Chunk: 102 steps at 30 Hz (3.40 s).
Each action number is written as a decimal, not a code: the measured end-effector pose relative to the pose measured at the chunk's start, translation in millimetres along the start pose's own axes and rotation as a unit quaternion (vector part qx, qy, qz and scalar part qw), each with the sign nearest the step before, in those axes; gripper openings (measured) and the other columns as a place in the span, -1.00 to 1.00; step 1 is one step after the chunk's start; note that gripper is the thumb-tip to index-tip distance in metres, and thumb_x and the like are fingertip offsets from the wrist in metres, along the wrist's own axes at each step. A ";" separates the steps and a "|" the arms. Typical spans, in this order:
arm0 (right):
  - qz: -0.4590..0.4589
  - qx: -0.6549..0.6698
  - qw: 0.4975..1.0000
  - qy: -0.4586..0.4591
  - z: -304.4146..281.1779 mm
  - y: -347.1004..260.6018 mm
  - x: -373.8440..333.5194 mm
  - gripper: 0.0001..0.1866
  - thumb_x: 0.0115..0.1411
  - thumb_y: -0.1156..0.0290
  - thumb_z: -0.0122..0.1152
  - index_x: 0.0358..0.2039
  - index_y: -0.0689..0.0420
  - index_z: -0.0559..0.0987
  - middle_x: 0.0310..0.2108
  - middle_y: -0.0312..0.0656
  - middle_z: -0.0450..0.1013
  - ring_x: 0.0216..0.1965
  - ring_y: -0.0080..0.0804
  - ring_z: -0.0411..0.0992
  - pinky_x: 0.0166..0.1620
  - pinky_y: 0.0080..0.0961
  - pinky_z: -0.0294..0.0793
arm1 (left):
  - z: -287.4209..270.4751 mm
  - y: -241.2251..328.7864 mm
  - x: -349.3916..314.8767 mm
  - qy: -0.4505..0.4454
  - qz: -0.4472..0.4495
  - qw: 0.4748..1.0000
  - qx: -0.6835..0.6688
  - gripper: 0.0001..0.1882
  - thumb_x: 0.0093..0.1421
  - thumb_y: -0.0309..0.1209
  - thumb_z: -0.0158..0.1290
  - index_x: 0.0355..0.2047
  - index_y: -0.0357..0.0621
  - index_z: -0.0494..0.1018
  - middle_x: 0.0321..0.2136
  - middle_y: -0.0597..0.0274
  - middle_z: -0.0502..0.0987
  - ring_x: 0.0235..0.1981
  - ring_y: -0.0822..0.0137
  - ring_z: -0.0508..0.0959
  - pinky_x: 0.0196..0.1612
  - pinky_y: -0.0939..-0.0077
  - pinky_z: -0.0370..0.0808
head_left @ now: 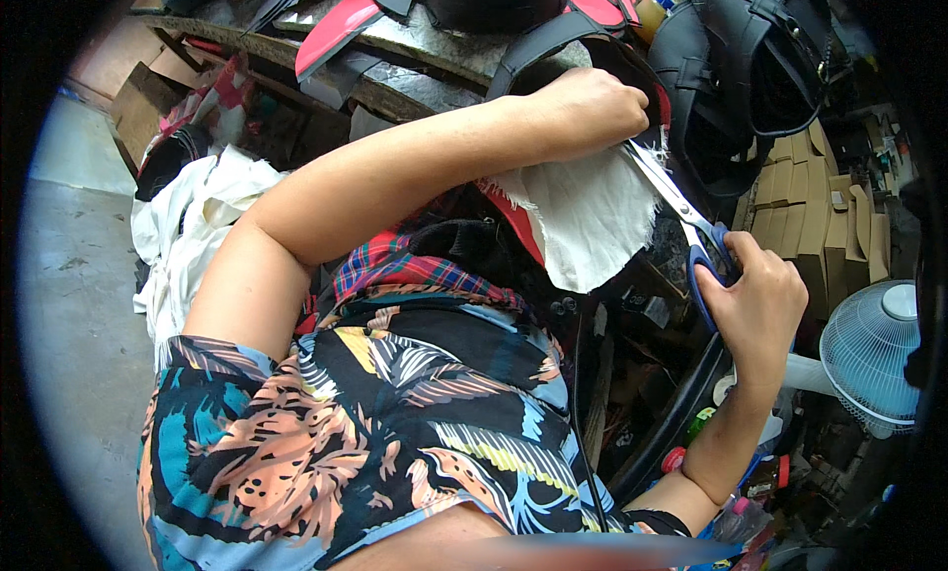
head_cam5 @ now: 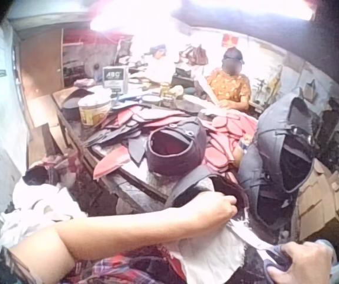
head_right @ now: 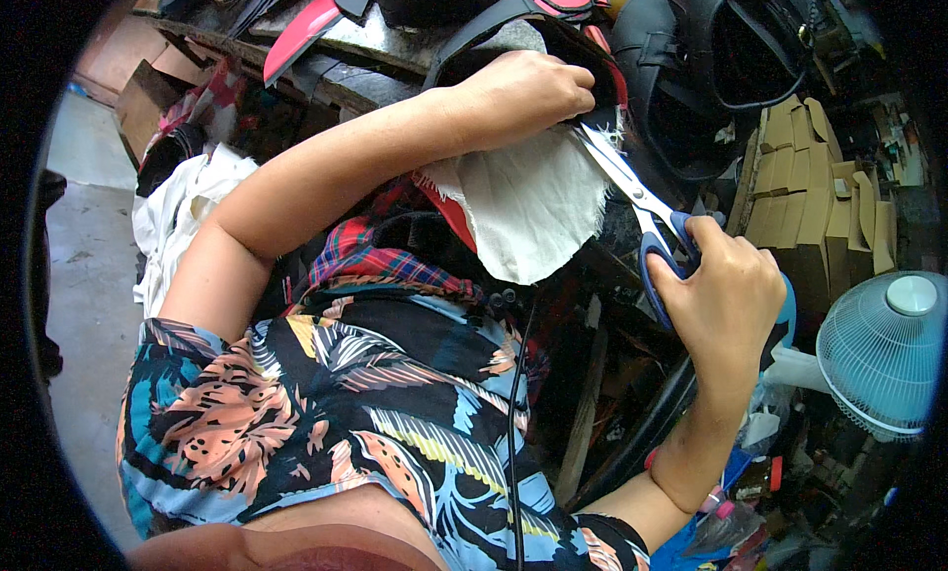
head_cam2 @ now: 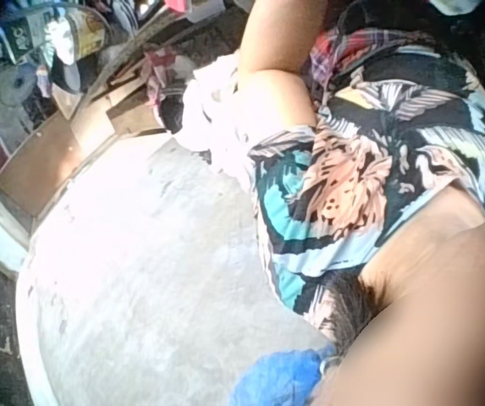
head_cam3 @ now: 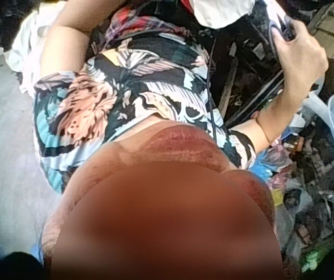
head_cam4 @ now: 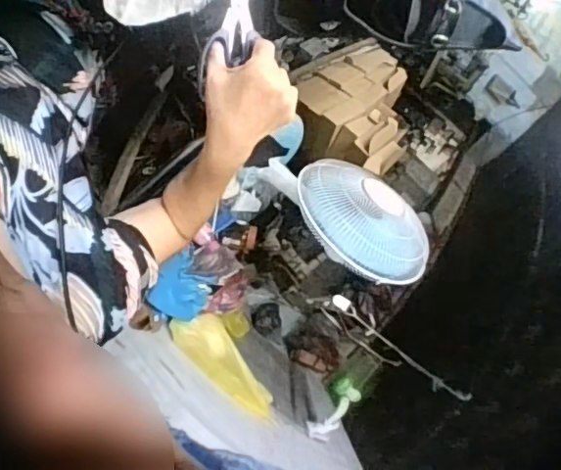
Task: The person uses scissors to trim excess material from the edges of black sandals. They repeatedly lift the upper strap, cut along the inner lining, and place the finished sandal on the workbench.
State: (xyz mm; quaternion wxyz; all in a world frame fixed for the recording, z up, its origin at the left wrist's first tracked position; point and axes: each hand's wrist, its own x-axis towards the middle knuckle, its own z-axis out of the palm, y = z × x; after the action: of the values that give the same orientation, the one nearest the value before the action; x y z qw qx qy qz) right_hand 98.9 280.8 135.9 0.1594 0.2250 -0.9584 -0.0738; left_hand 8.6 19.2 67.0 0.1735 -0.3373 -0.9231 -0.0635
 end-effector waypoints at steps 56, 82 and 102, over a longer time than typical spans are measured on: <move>-0.061 0.061 0.993 0.085 -14.4 -21.8 -2.3 -0.62 -0.11 0.21 0.55 -0.27 0.05 0.66 -0.51 -0.14 0.54 -0.48 -0.16 0.50 -0.35 -0.25 0.44 | -56.3 -18.4 -97.4 0.134 -0.268 0.930 -0.211 -0.46 0.27 -0.37 0.09 0.24 -0.13 0.26 -0.51 -0.07 0.54 -0.40 0.05 0.63 -0.30 0.22 0.50; -0.017 0.113 0.993 0.026 32.0 -37.4 -1.9 -0.61 -0.09 0.14 0.55 -0.31 0.07 0.65 -0.54 -0.13 0.56 -0.49 -0.13 0.57 -0.38 -0.25 0.50 | 2.7 -22.0 -90.0 0.166 0.019 0.976 0.142 -0.80 0.02 -0.40 0.13 -0.31 -0.01 0.64 -0.30 0.30 0.56 -0.25 0.29 0.63 -0.29 0.49 0.61; -0.054 0.069 0.995 0.039 45.3 -69.8 23.1 -0.56 -0.05 0.07 0.51 -0.22 0.05 0.67 -0.49 -0.10 0.59 -0.44 -0.12 0.59 -0.31 -0.25 0.55 | 1.7 -27.4 -79.6 0.177 -0.074 0.981 -0.012 -0.75 -0.09 -0.56 0.19 -0.32 -0.21 0.53 -0.31 0.05 0.53 -0.24 0.05 0.61 -0.15 0.24 0.57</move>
State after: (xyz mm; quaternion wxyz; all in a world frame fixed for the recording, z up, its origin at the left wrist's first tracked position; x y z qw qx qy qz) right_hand 92.5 211.4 84.8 0.1761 0.2900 -0.9407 -0.0073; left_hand 47.2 -49.2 36.5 0.3244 -0.2538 -0.8994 -0.1460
